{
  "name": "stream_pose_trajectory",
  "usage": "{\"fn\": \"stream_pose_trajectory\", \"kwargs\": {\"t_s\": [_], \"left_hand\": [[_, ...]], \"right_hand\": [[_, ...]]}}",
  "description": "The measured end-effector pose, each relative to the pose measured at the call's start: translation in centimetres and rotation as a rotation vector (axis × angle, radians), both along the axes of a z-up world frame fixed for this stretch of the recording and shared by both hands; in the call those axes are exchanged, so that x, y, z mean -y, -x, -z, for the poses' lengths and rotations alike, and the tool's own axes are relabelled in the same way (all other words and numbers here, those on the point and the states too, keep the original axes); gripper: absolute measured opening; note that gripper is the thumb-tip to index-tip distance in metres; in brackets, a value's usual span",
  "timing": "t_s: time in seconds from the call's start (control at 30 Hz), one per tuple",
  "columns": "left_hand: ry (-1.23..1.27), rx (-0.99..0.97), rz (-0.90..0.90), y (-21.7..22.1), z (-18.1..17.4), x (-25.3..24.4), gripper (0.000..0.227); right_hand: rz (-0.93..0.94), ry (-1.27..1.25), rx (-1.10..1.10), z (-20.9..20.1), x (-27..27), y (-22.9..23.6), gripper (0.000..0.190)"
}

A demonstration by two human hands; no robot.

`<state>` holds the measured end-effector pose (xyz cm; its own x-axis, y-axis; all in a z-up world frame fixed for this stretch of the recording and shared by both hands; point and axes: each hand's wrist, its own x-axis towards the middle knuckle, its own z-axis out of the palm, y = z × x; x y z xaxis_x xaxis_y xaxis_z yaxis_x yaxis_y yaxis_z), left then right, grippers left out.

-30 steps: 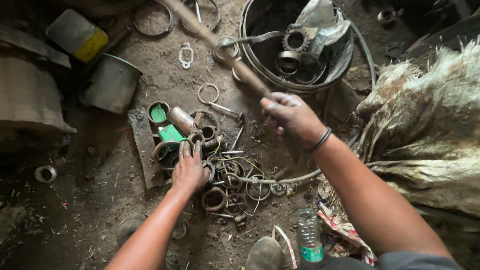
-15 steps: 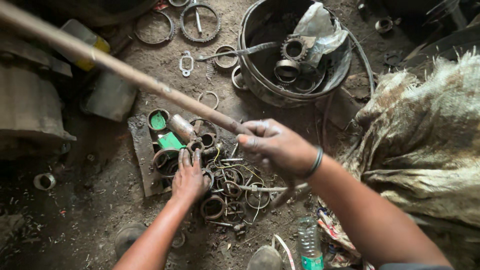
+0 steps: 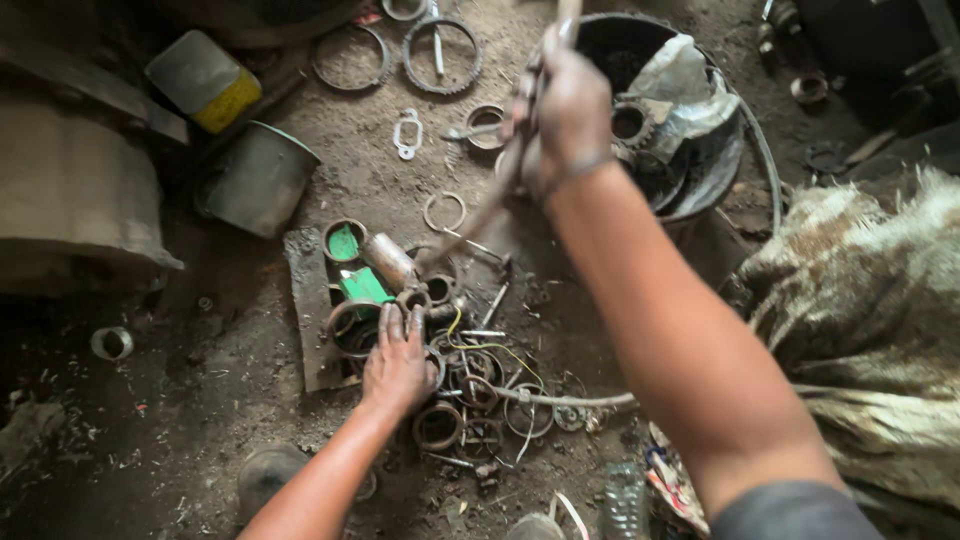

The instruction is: The person sits on the floor of a cluttered workshop and sorts through a pile of scrap metal parts. They pick up various items, including gears, rings, and metal rods, inspect them, and place them into a metal bucket. The person also moves a plastic bottle and a cloth during the process.

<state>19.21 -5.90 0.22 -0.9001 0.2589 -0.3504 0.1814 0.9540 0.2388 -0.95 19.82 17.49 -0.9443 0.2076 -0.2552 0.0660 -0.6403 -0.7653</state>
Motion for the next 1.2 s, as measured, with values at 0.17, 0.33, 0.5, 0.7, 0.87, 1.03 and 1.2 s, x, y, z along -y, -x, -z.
{"fn": "stream_pose_trajectory", "kwargs": {"t_s": [0.17, 0.33, 0.5, 0.7, 0.87, 1.03, 1.2], "left_hand": [[-0.059, -0.016, -0.016, 0.2, 0.8, 0.2, 0.094], [-0.03, -0.136, -0.004, 0.6, 1.7, 0.6, 0.081], [-0.13, -0.371, -0.009, 2.2, 1.4, 0.4, 0.092], [-0.021, -0.144, -0.052, 6.3, 2.5, -0.4, 0.085], [-0.084, -0.344, -0.096, 4.7, 4.4, -1.2, 0.058], [-0.348, -0.132, -0.38, 2.6, -0.8, -3.0, 0.054], [-1.031, -0.051, -0.3, 4.0, -5.2, -6.1, 0.048]], "right_hand": [[0.089, -0.439, -0.417, 4.2, -2.6, 13.5, 0.031], [0.184, -1.59, -0.803, -0.1, -2.1, 9.2, 0.036], [-0.235, -1.424, -0.657, 1.4, 0.9, -5.8, 0.02], [-0.78, -1.665, -0.173, 13.6, 1.1, -17.4, 0.044], [-0.949, -1.408, -0.033, 19.4, 0.9, -21.5, 0.045], [-0.837, -0.819, 0.451, 16.4, 2.5, -18.3, 0.043], [-0.592, -0.121, 0.492, 11.5, 1.1, -16.3, 0.026]]}}
